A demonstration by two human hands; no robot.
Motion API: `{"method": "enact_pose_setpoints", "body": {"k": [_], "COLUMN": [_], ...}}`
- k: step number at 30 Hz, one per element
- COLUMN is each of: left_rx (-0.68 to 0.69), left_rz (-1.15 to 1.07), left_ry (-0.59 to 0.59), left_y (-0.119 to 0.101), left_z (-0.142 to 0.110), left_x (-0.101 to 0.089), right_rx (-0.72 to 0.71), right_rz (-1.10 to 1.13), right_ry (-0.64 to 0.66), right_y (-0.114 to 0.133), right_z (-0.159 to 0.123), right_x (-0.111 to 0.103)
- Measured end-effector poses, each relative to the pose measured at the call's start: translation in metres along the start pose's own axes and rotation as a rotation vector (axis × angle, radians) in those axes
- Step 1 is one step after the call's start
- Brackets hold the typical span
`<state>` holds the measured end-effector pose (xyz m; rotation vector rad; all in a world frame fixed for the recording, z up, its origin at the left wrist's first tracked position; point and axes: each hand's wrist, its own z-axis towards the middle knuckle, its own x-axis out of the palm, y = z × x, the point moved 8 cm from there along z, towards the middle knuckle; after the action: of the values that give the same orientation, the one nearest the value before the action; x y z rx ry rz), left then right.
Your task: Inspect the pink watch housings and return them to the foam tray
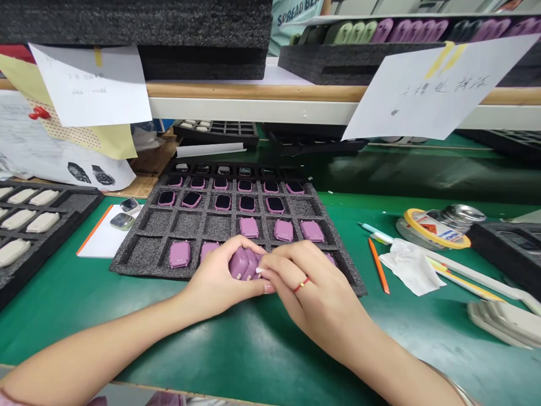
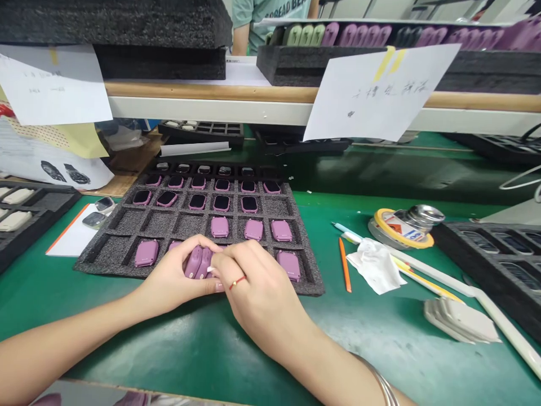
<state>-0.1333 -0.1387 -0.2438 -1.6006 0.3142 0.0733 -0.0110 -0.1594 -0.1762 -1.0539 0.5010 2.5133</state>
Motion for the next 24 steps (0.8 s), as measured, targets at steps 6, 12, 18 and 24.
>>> {"method": "enact_pose_setpoints", "body": {"k": [6,12,18,24], "left_rx": [-0.025,-0.033,-0.045,-0.029], "left_rz": [0.004,0.016,0.007,0.062], "left_ry": [-0.04,-0.031,-0.033,-0.056], "left_y": [-0.002,0.001,0.002,0.0], "left_z": [0.001,-0.002,-0.001,-0.005], "left_x": [-0.002,0.0,0.0,-0.003], "right_rx": [0.055,0.043,0.039,0.25], "right_rz": [0.062,0.054,0.074,0.228], "right_ry": [-0.008,-0.03,-0.027,-0.062], "right_y": [-0.008,-0.005,-0.005,-0.032], "right_z": [0.001,0.0,-0.001,0.001], "right_x": [0.007,0.002,0.005,-0.002]}}
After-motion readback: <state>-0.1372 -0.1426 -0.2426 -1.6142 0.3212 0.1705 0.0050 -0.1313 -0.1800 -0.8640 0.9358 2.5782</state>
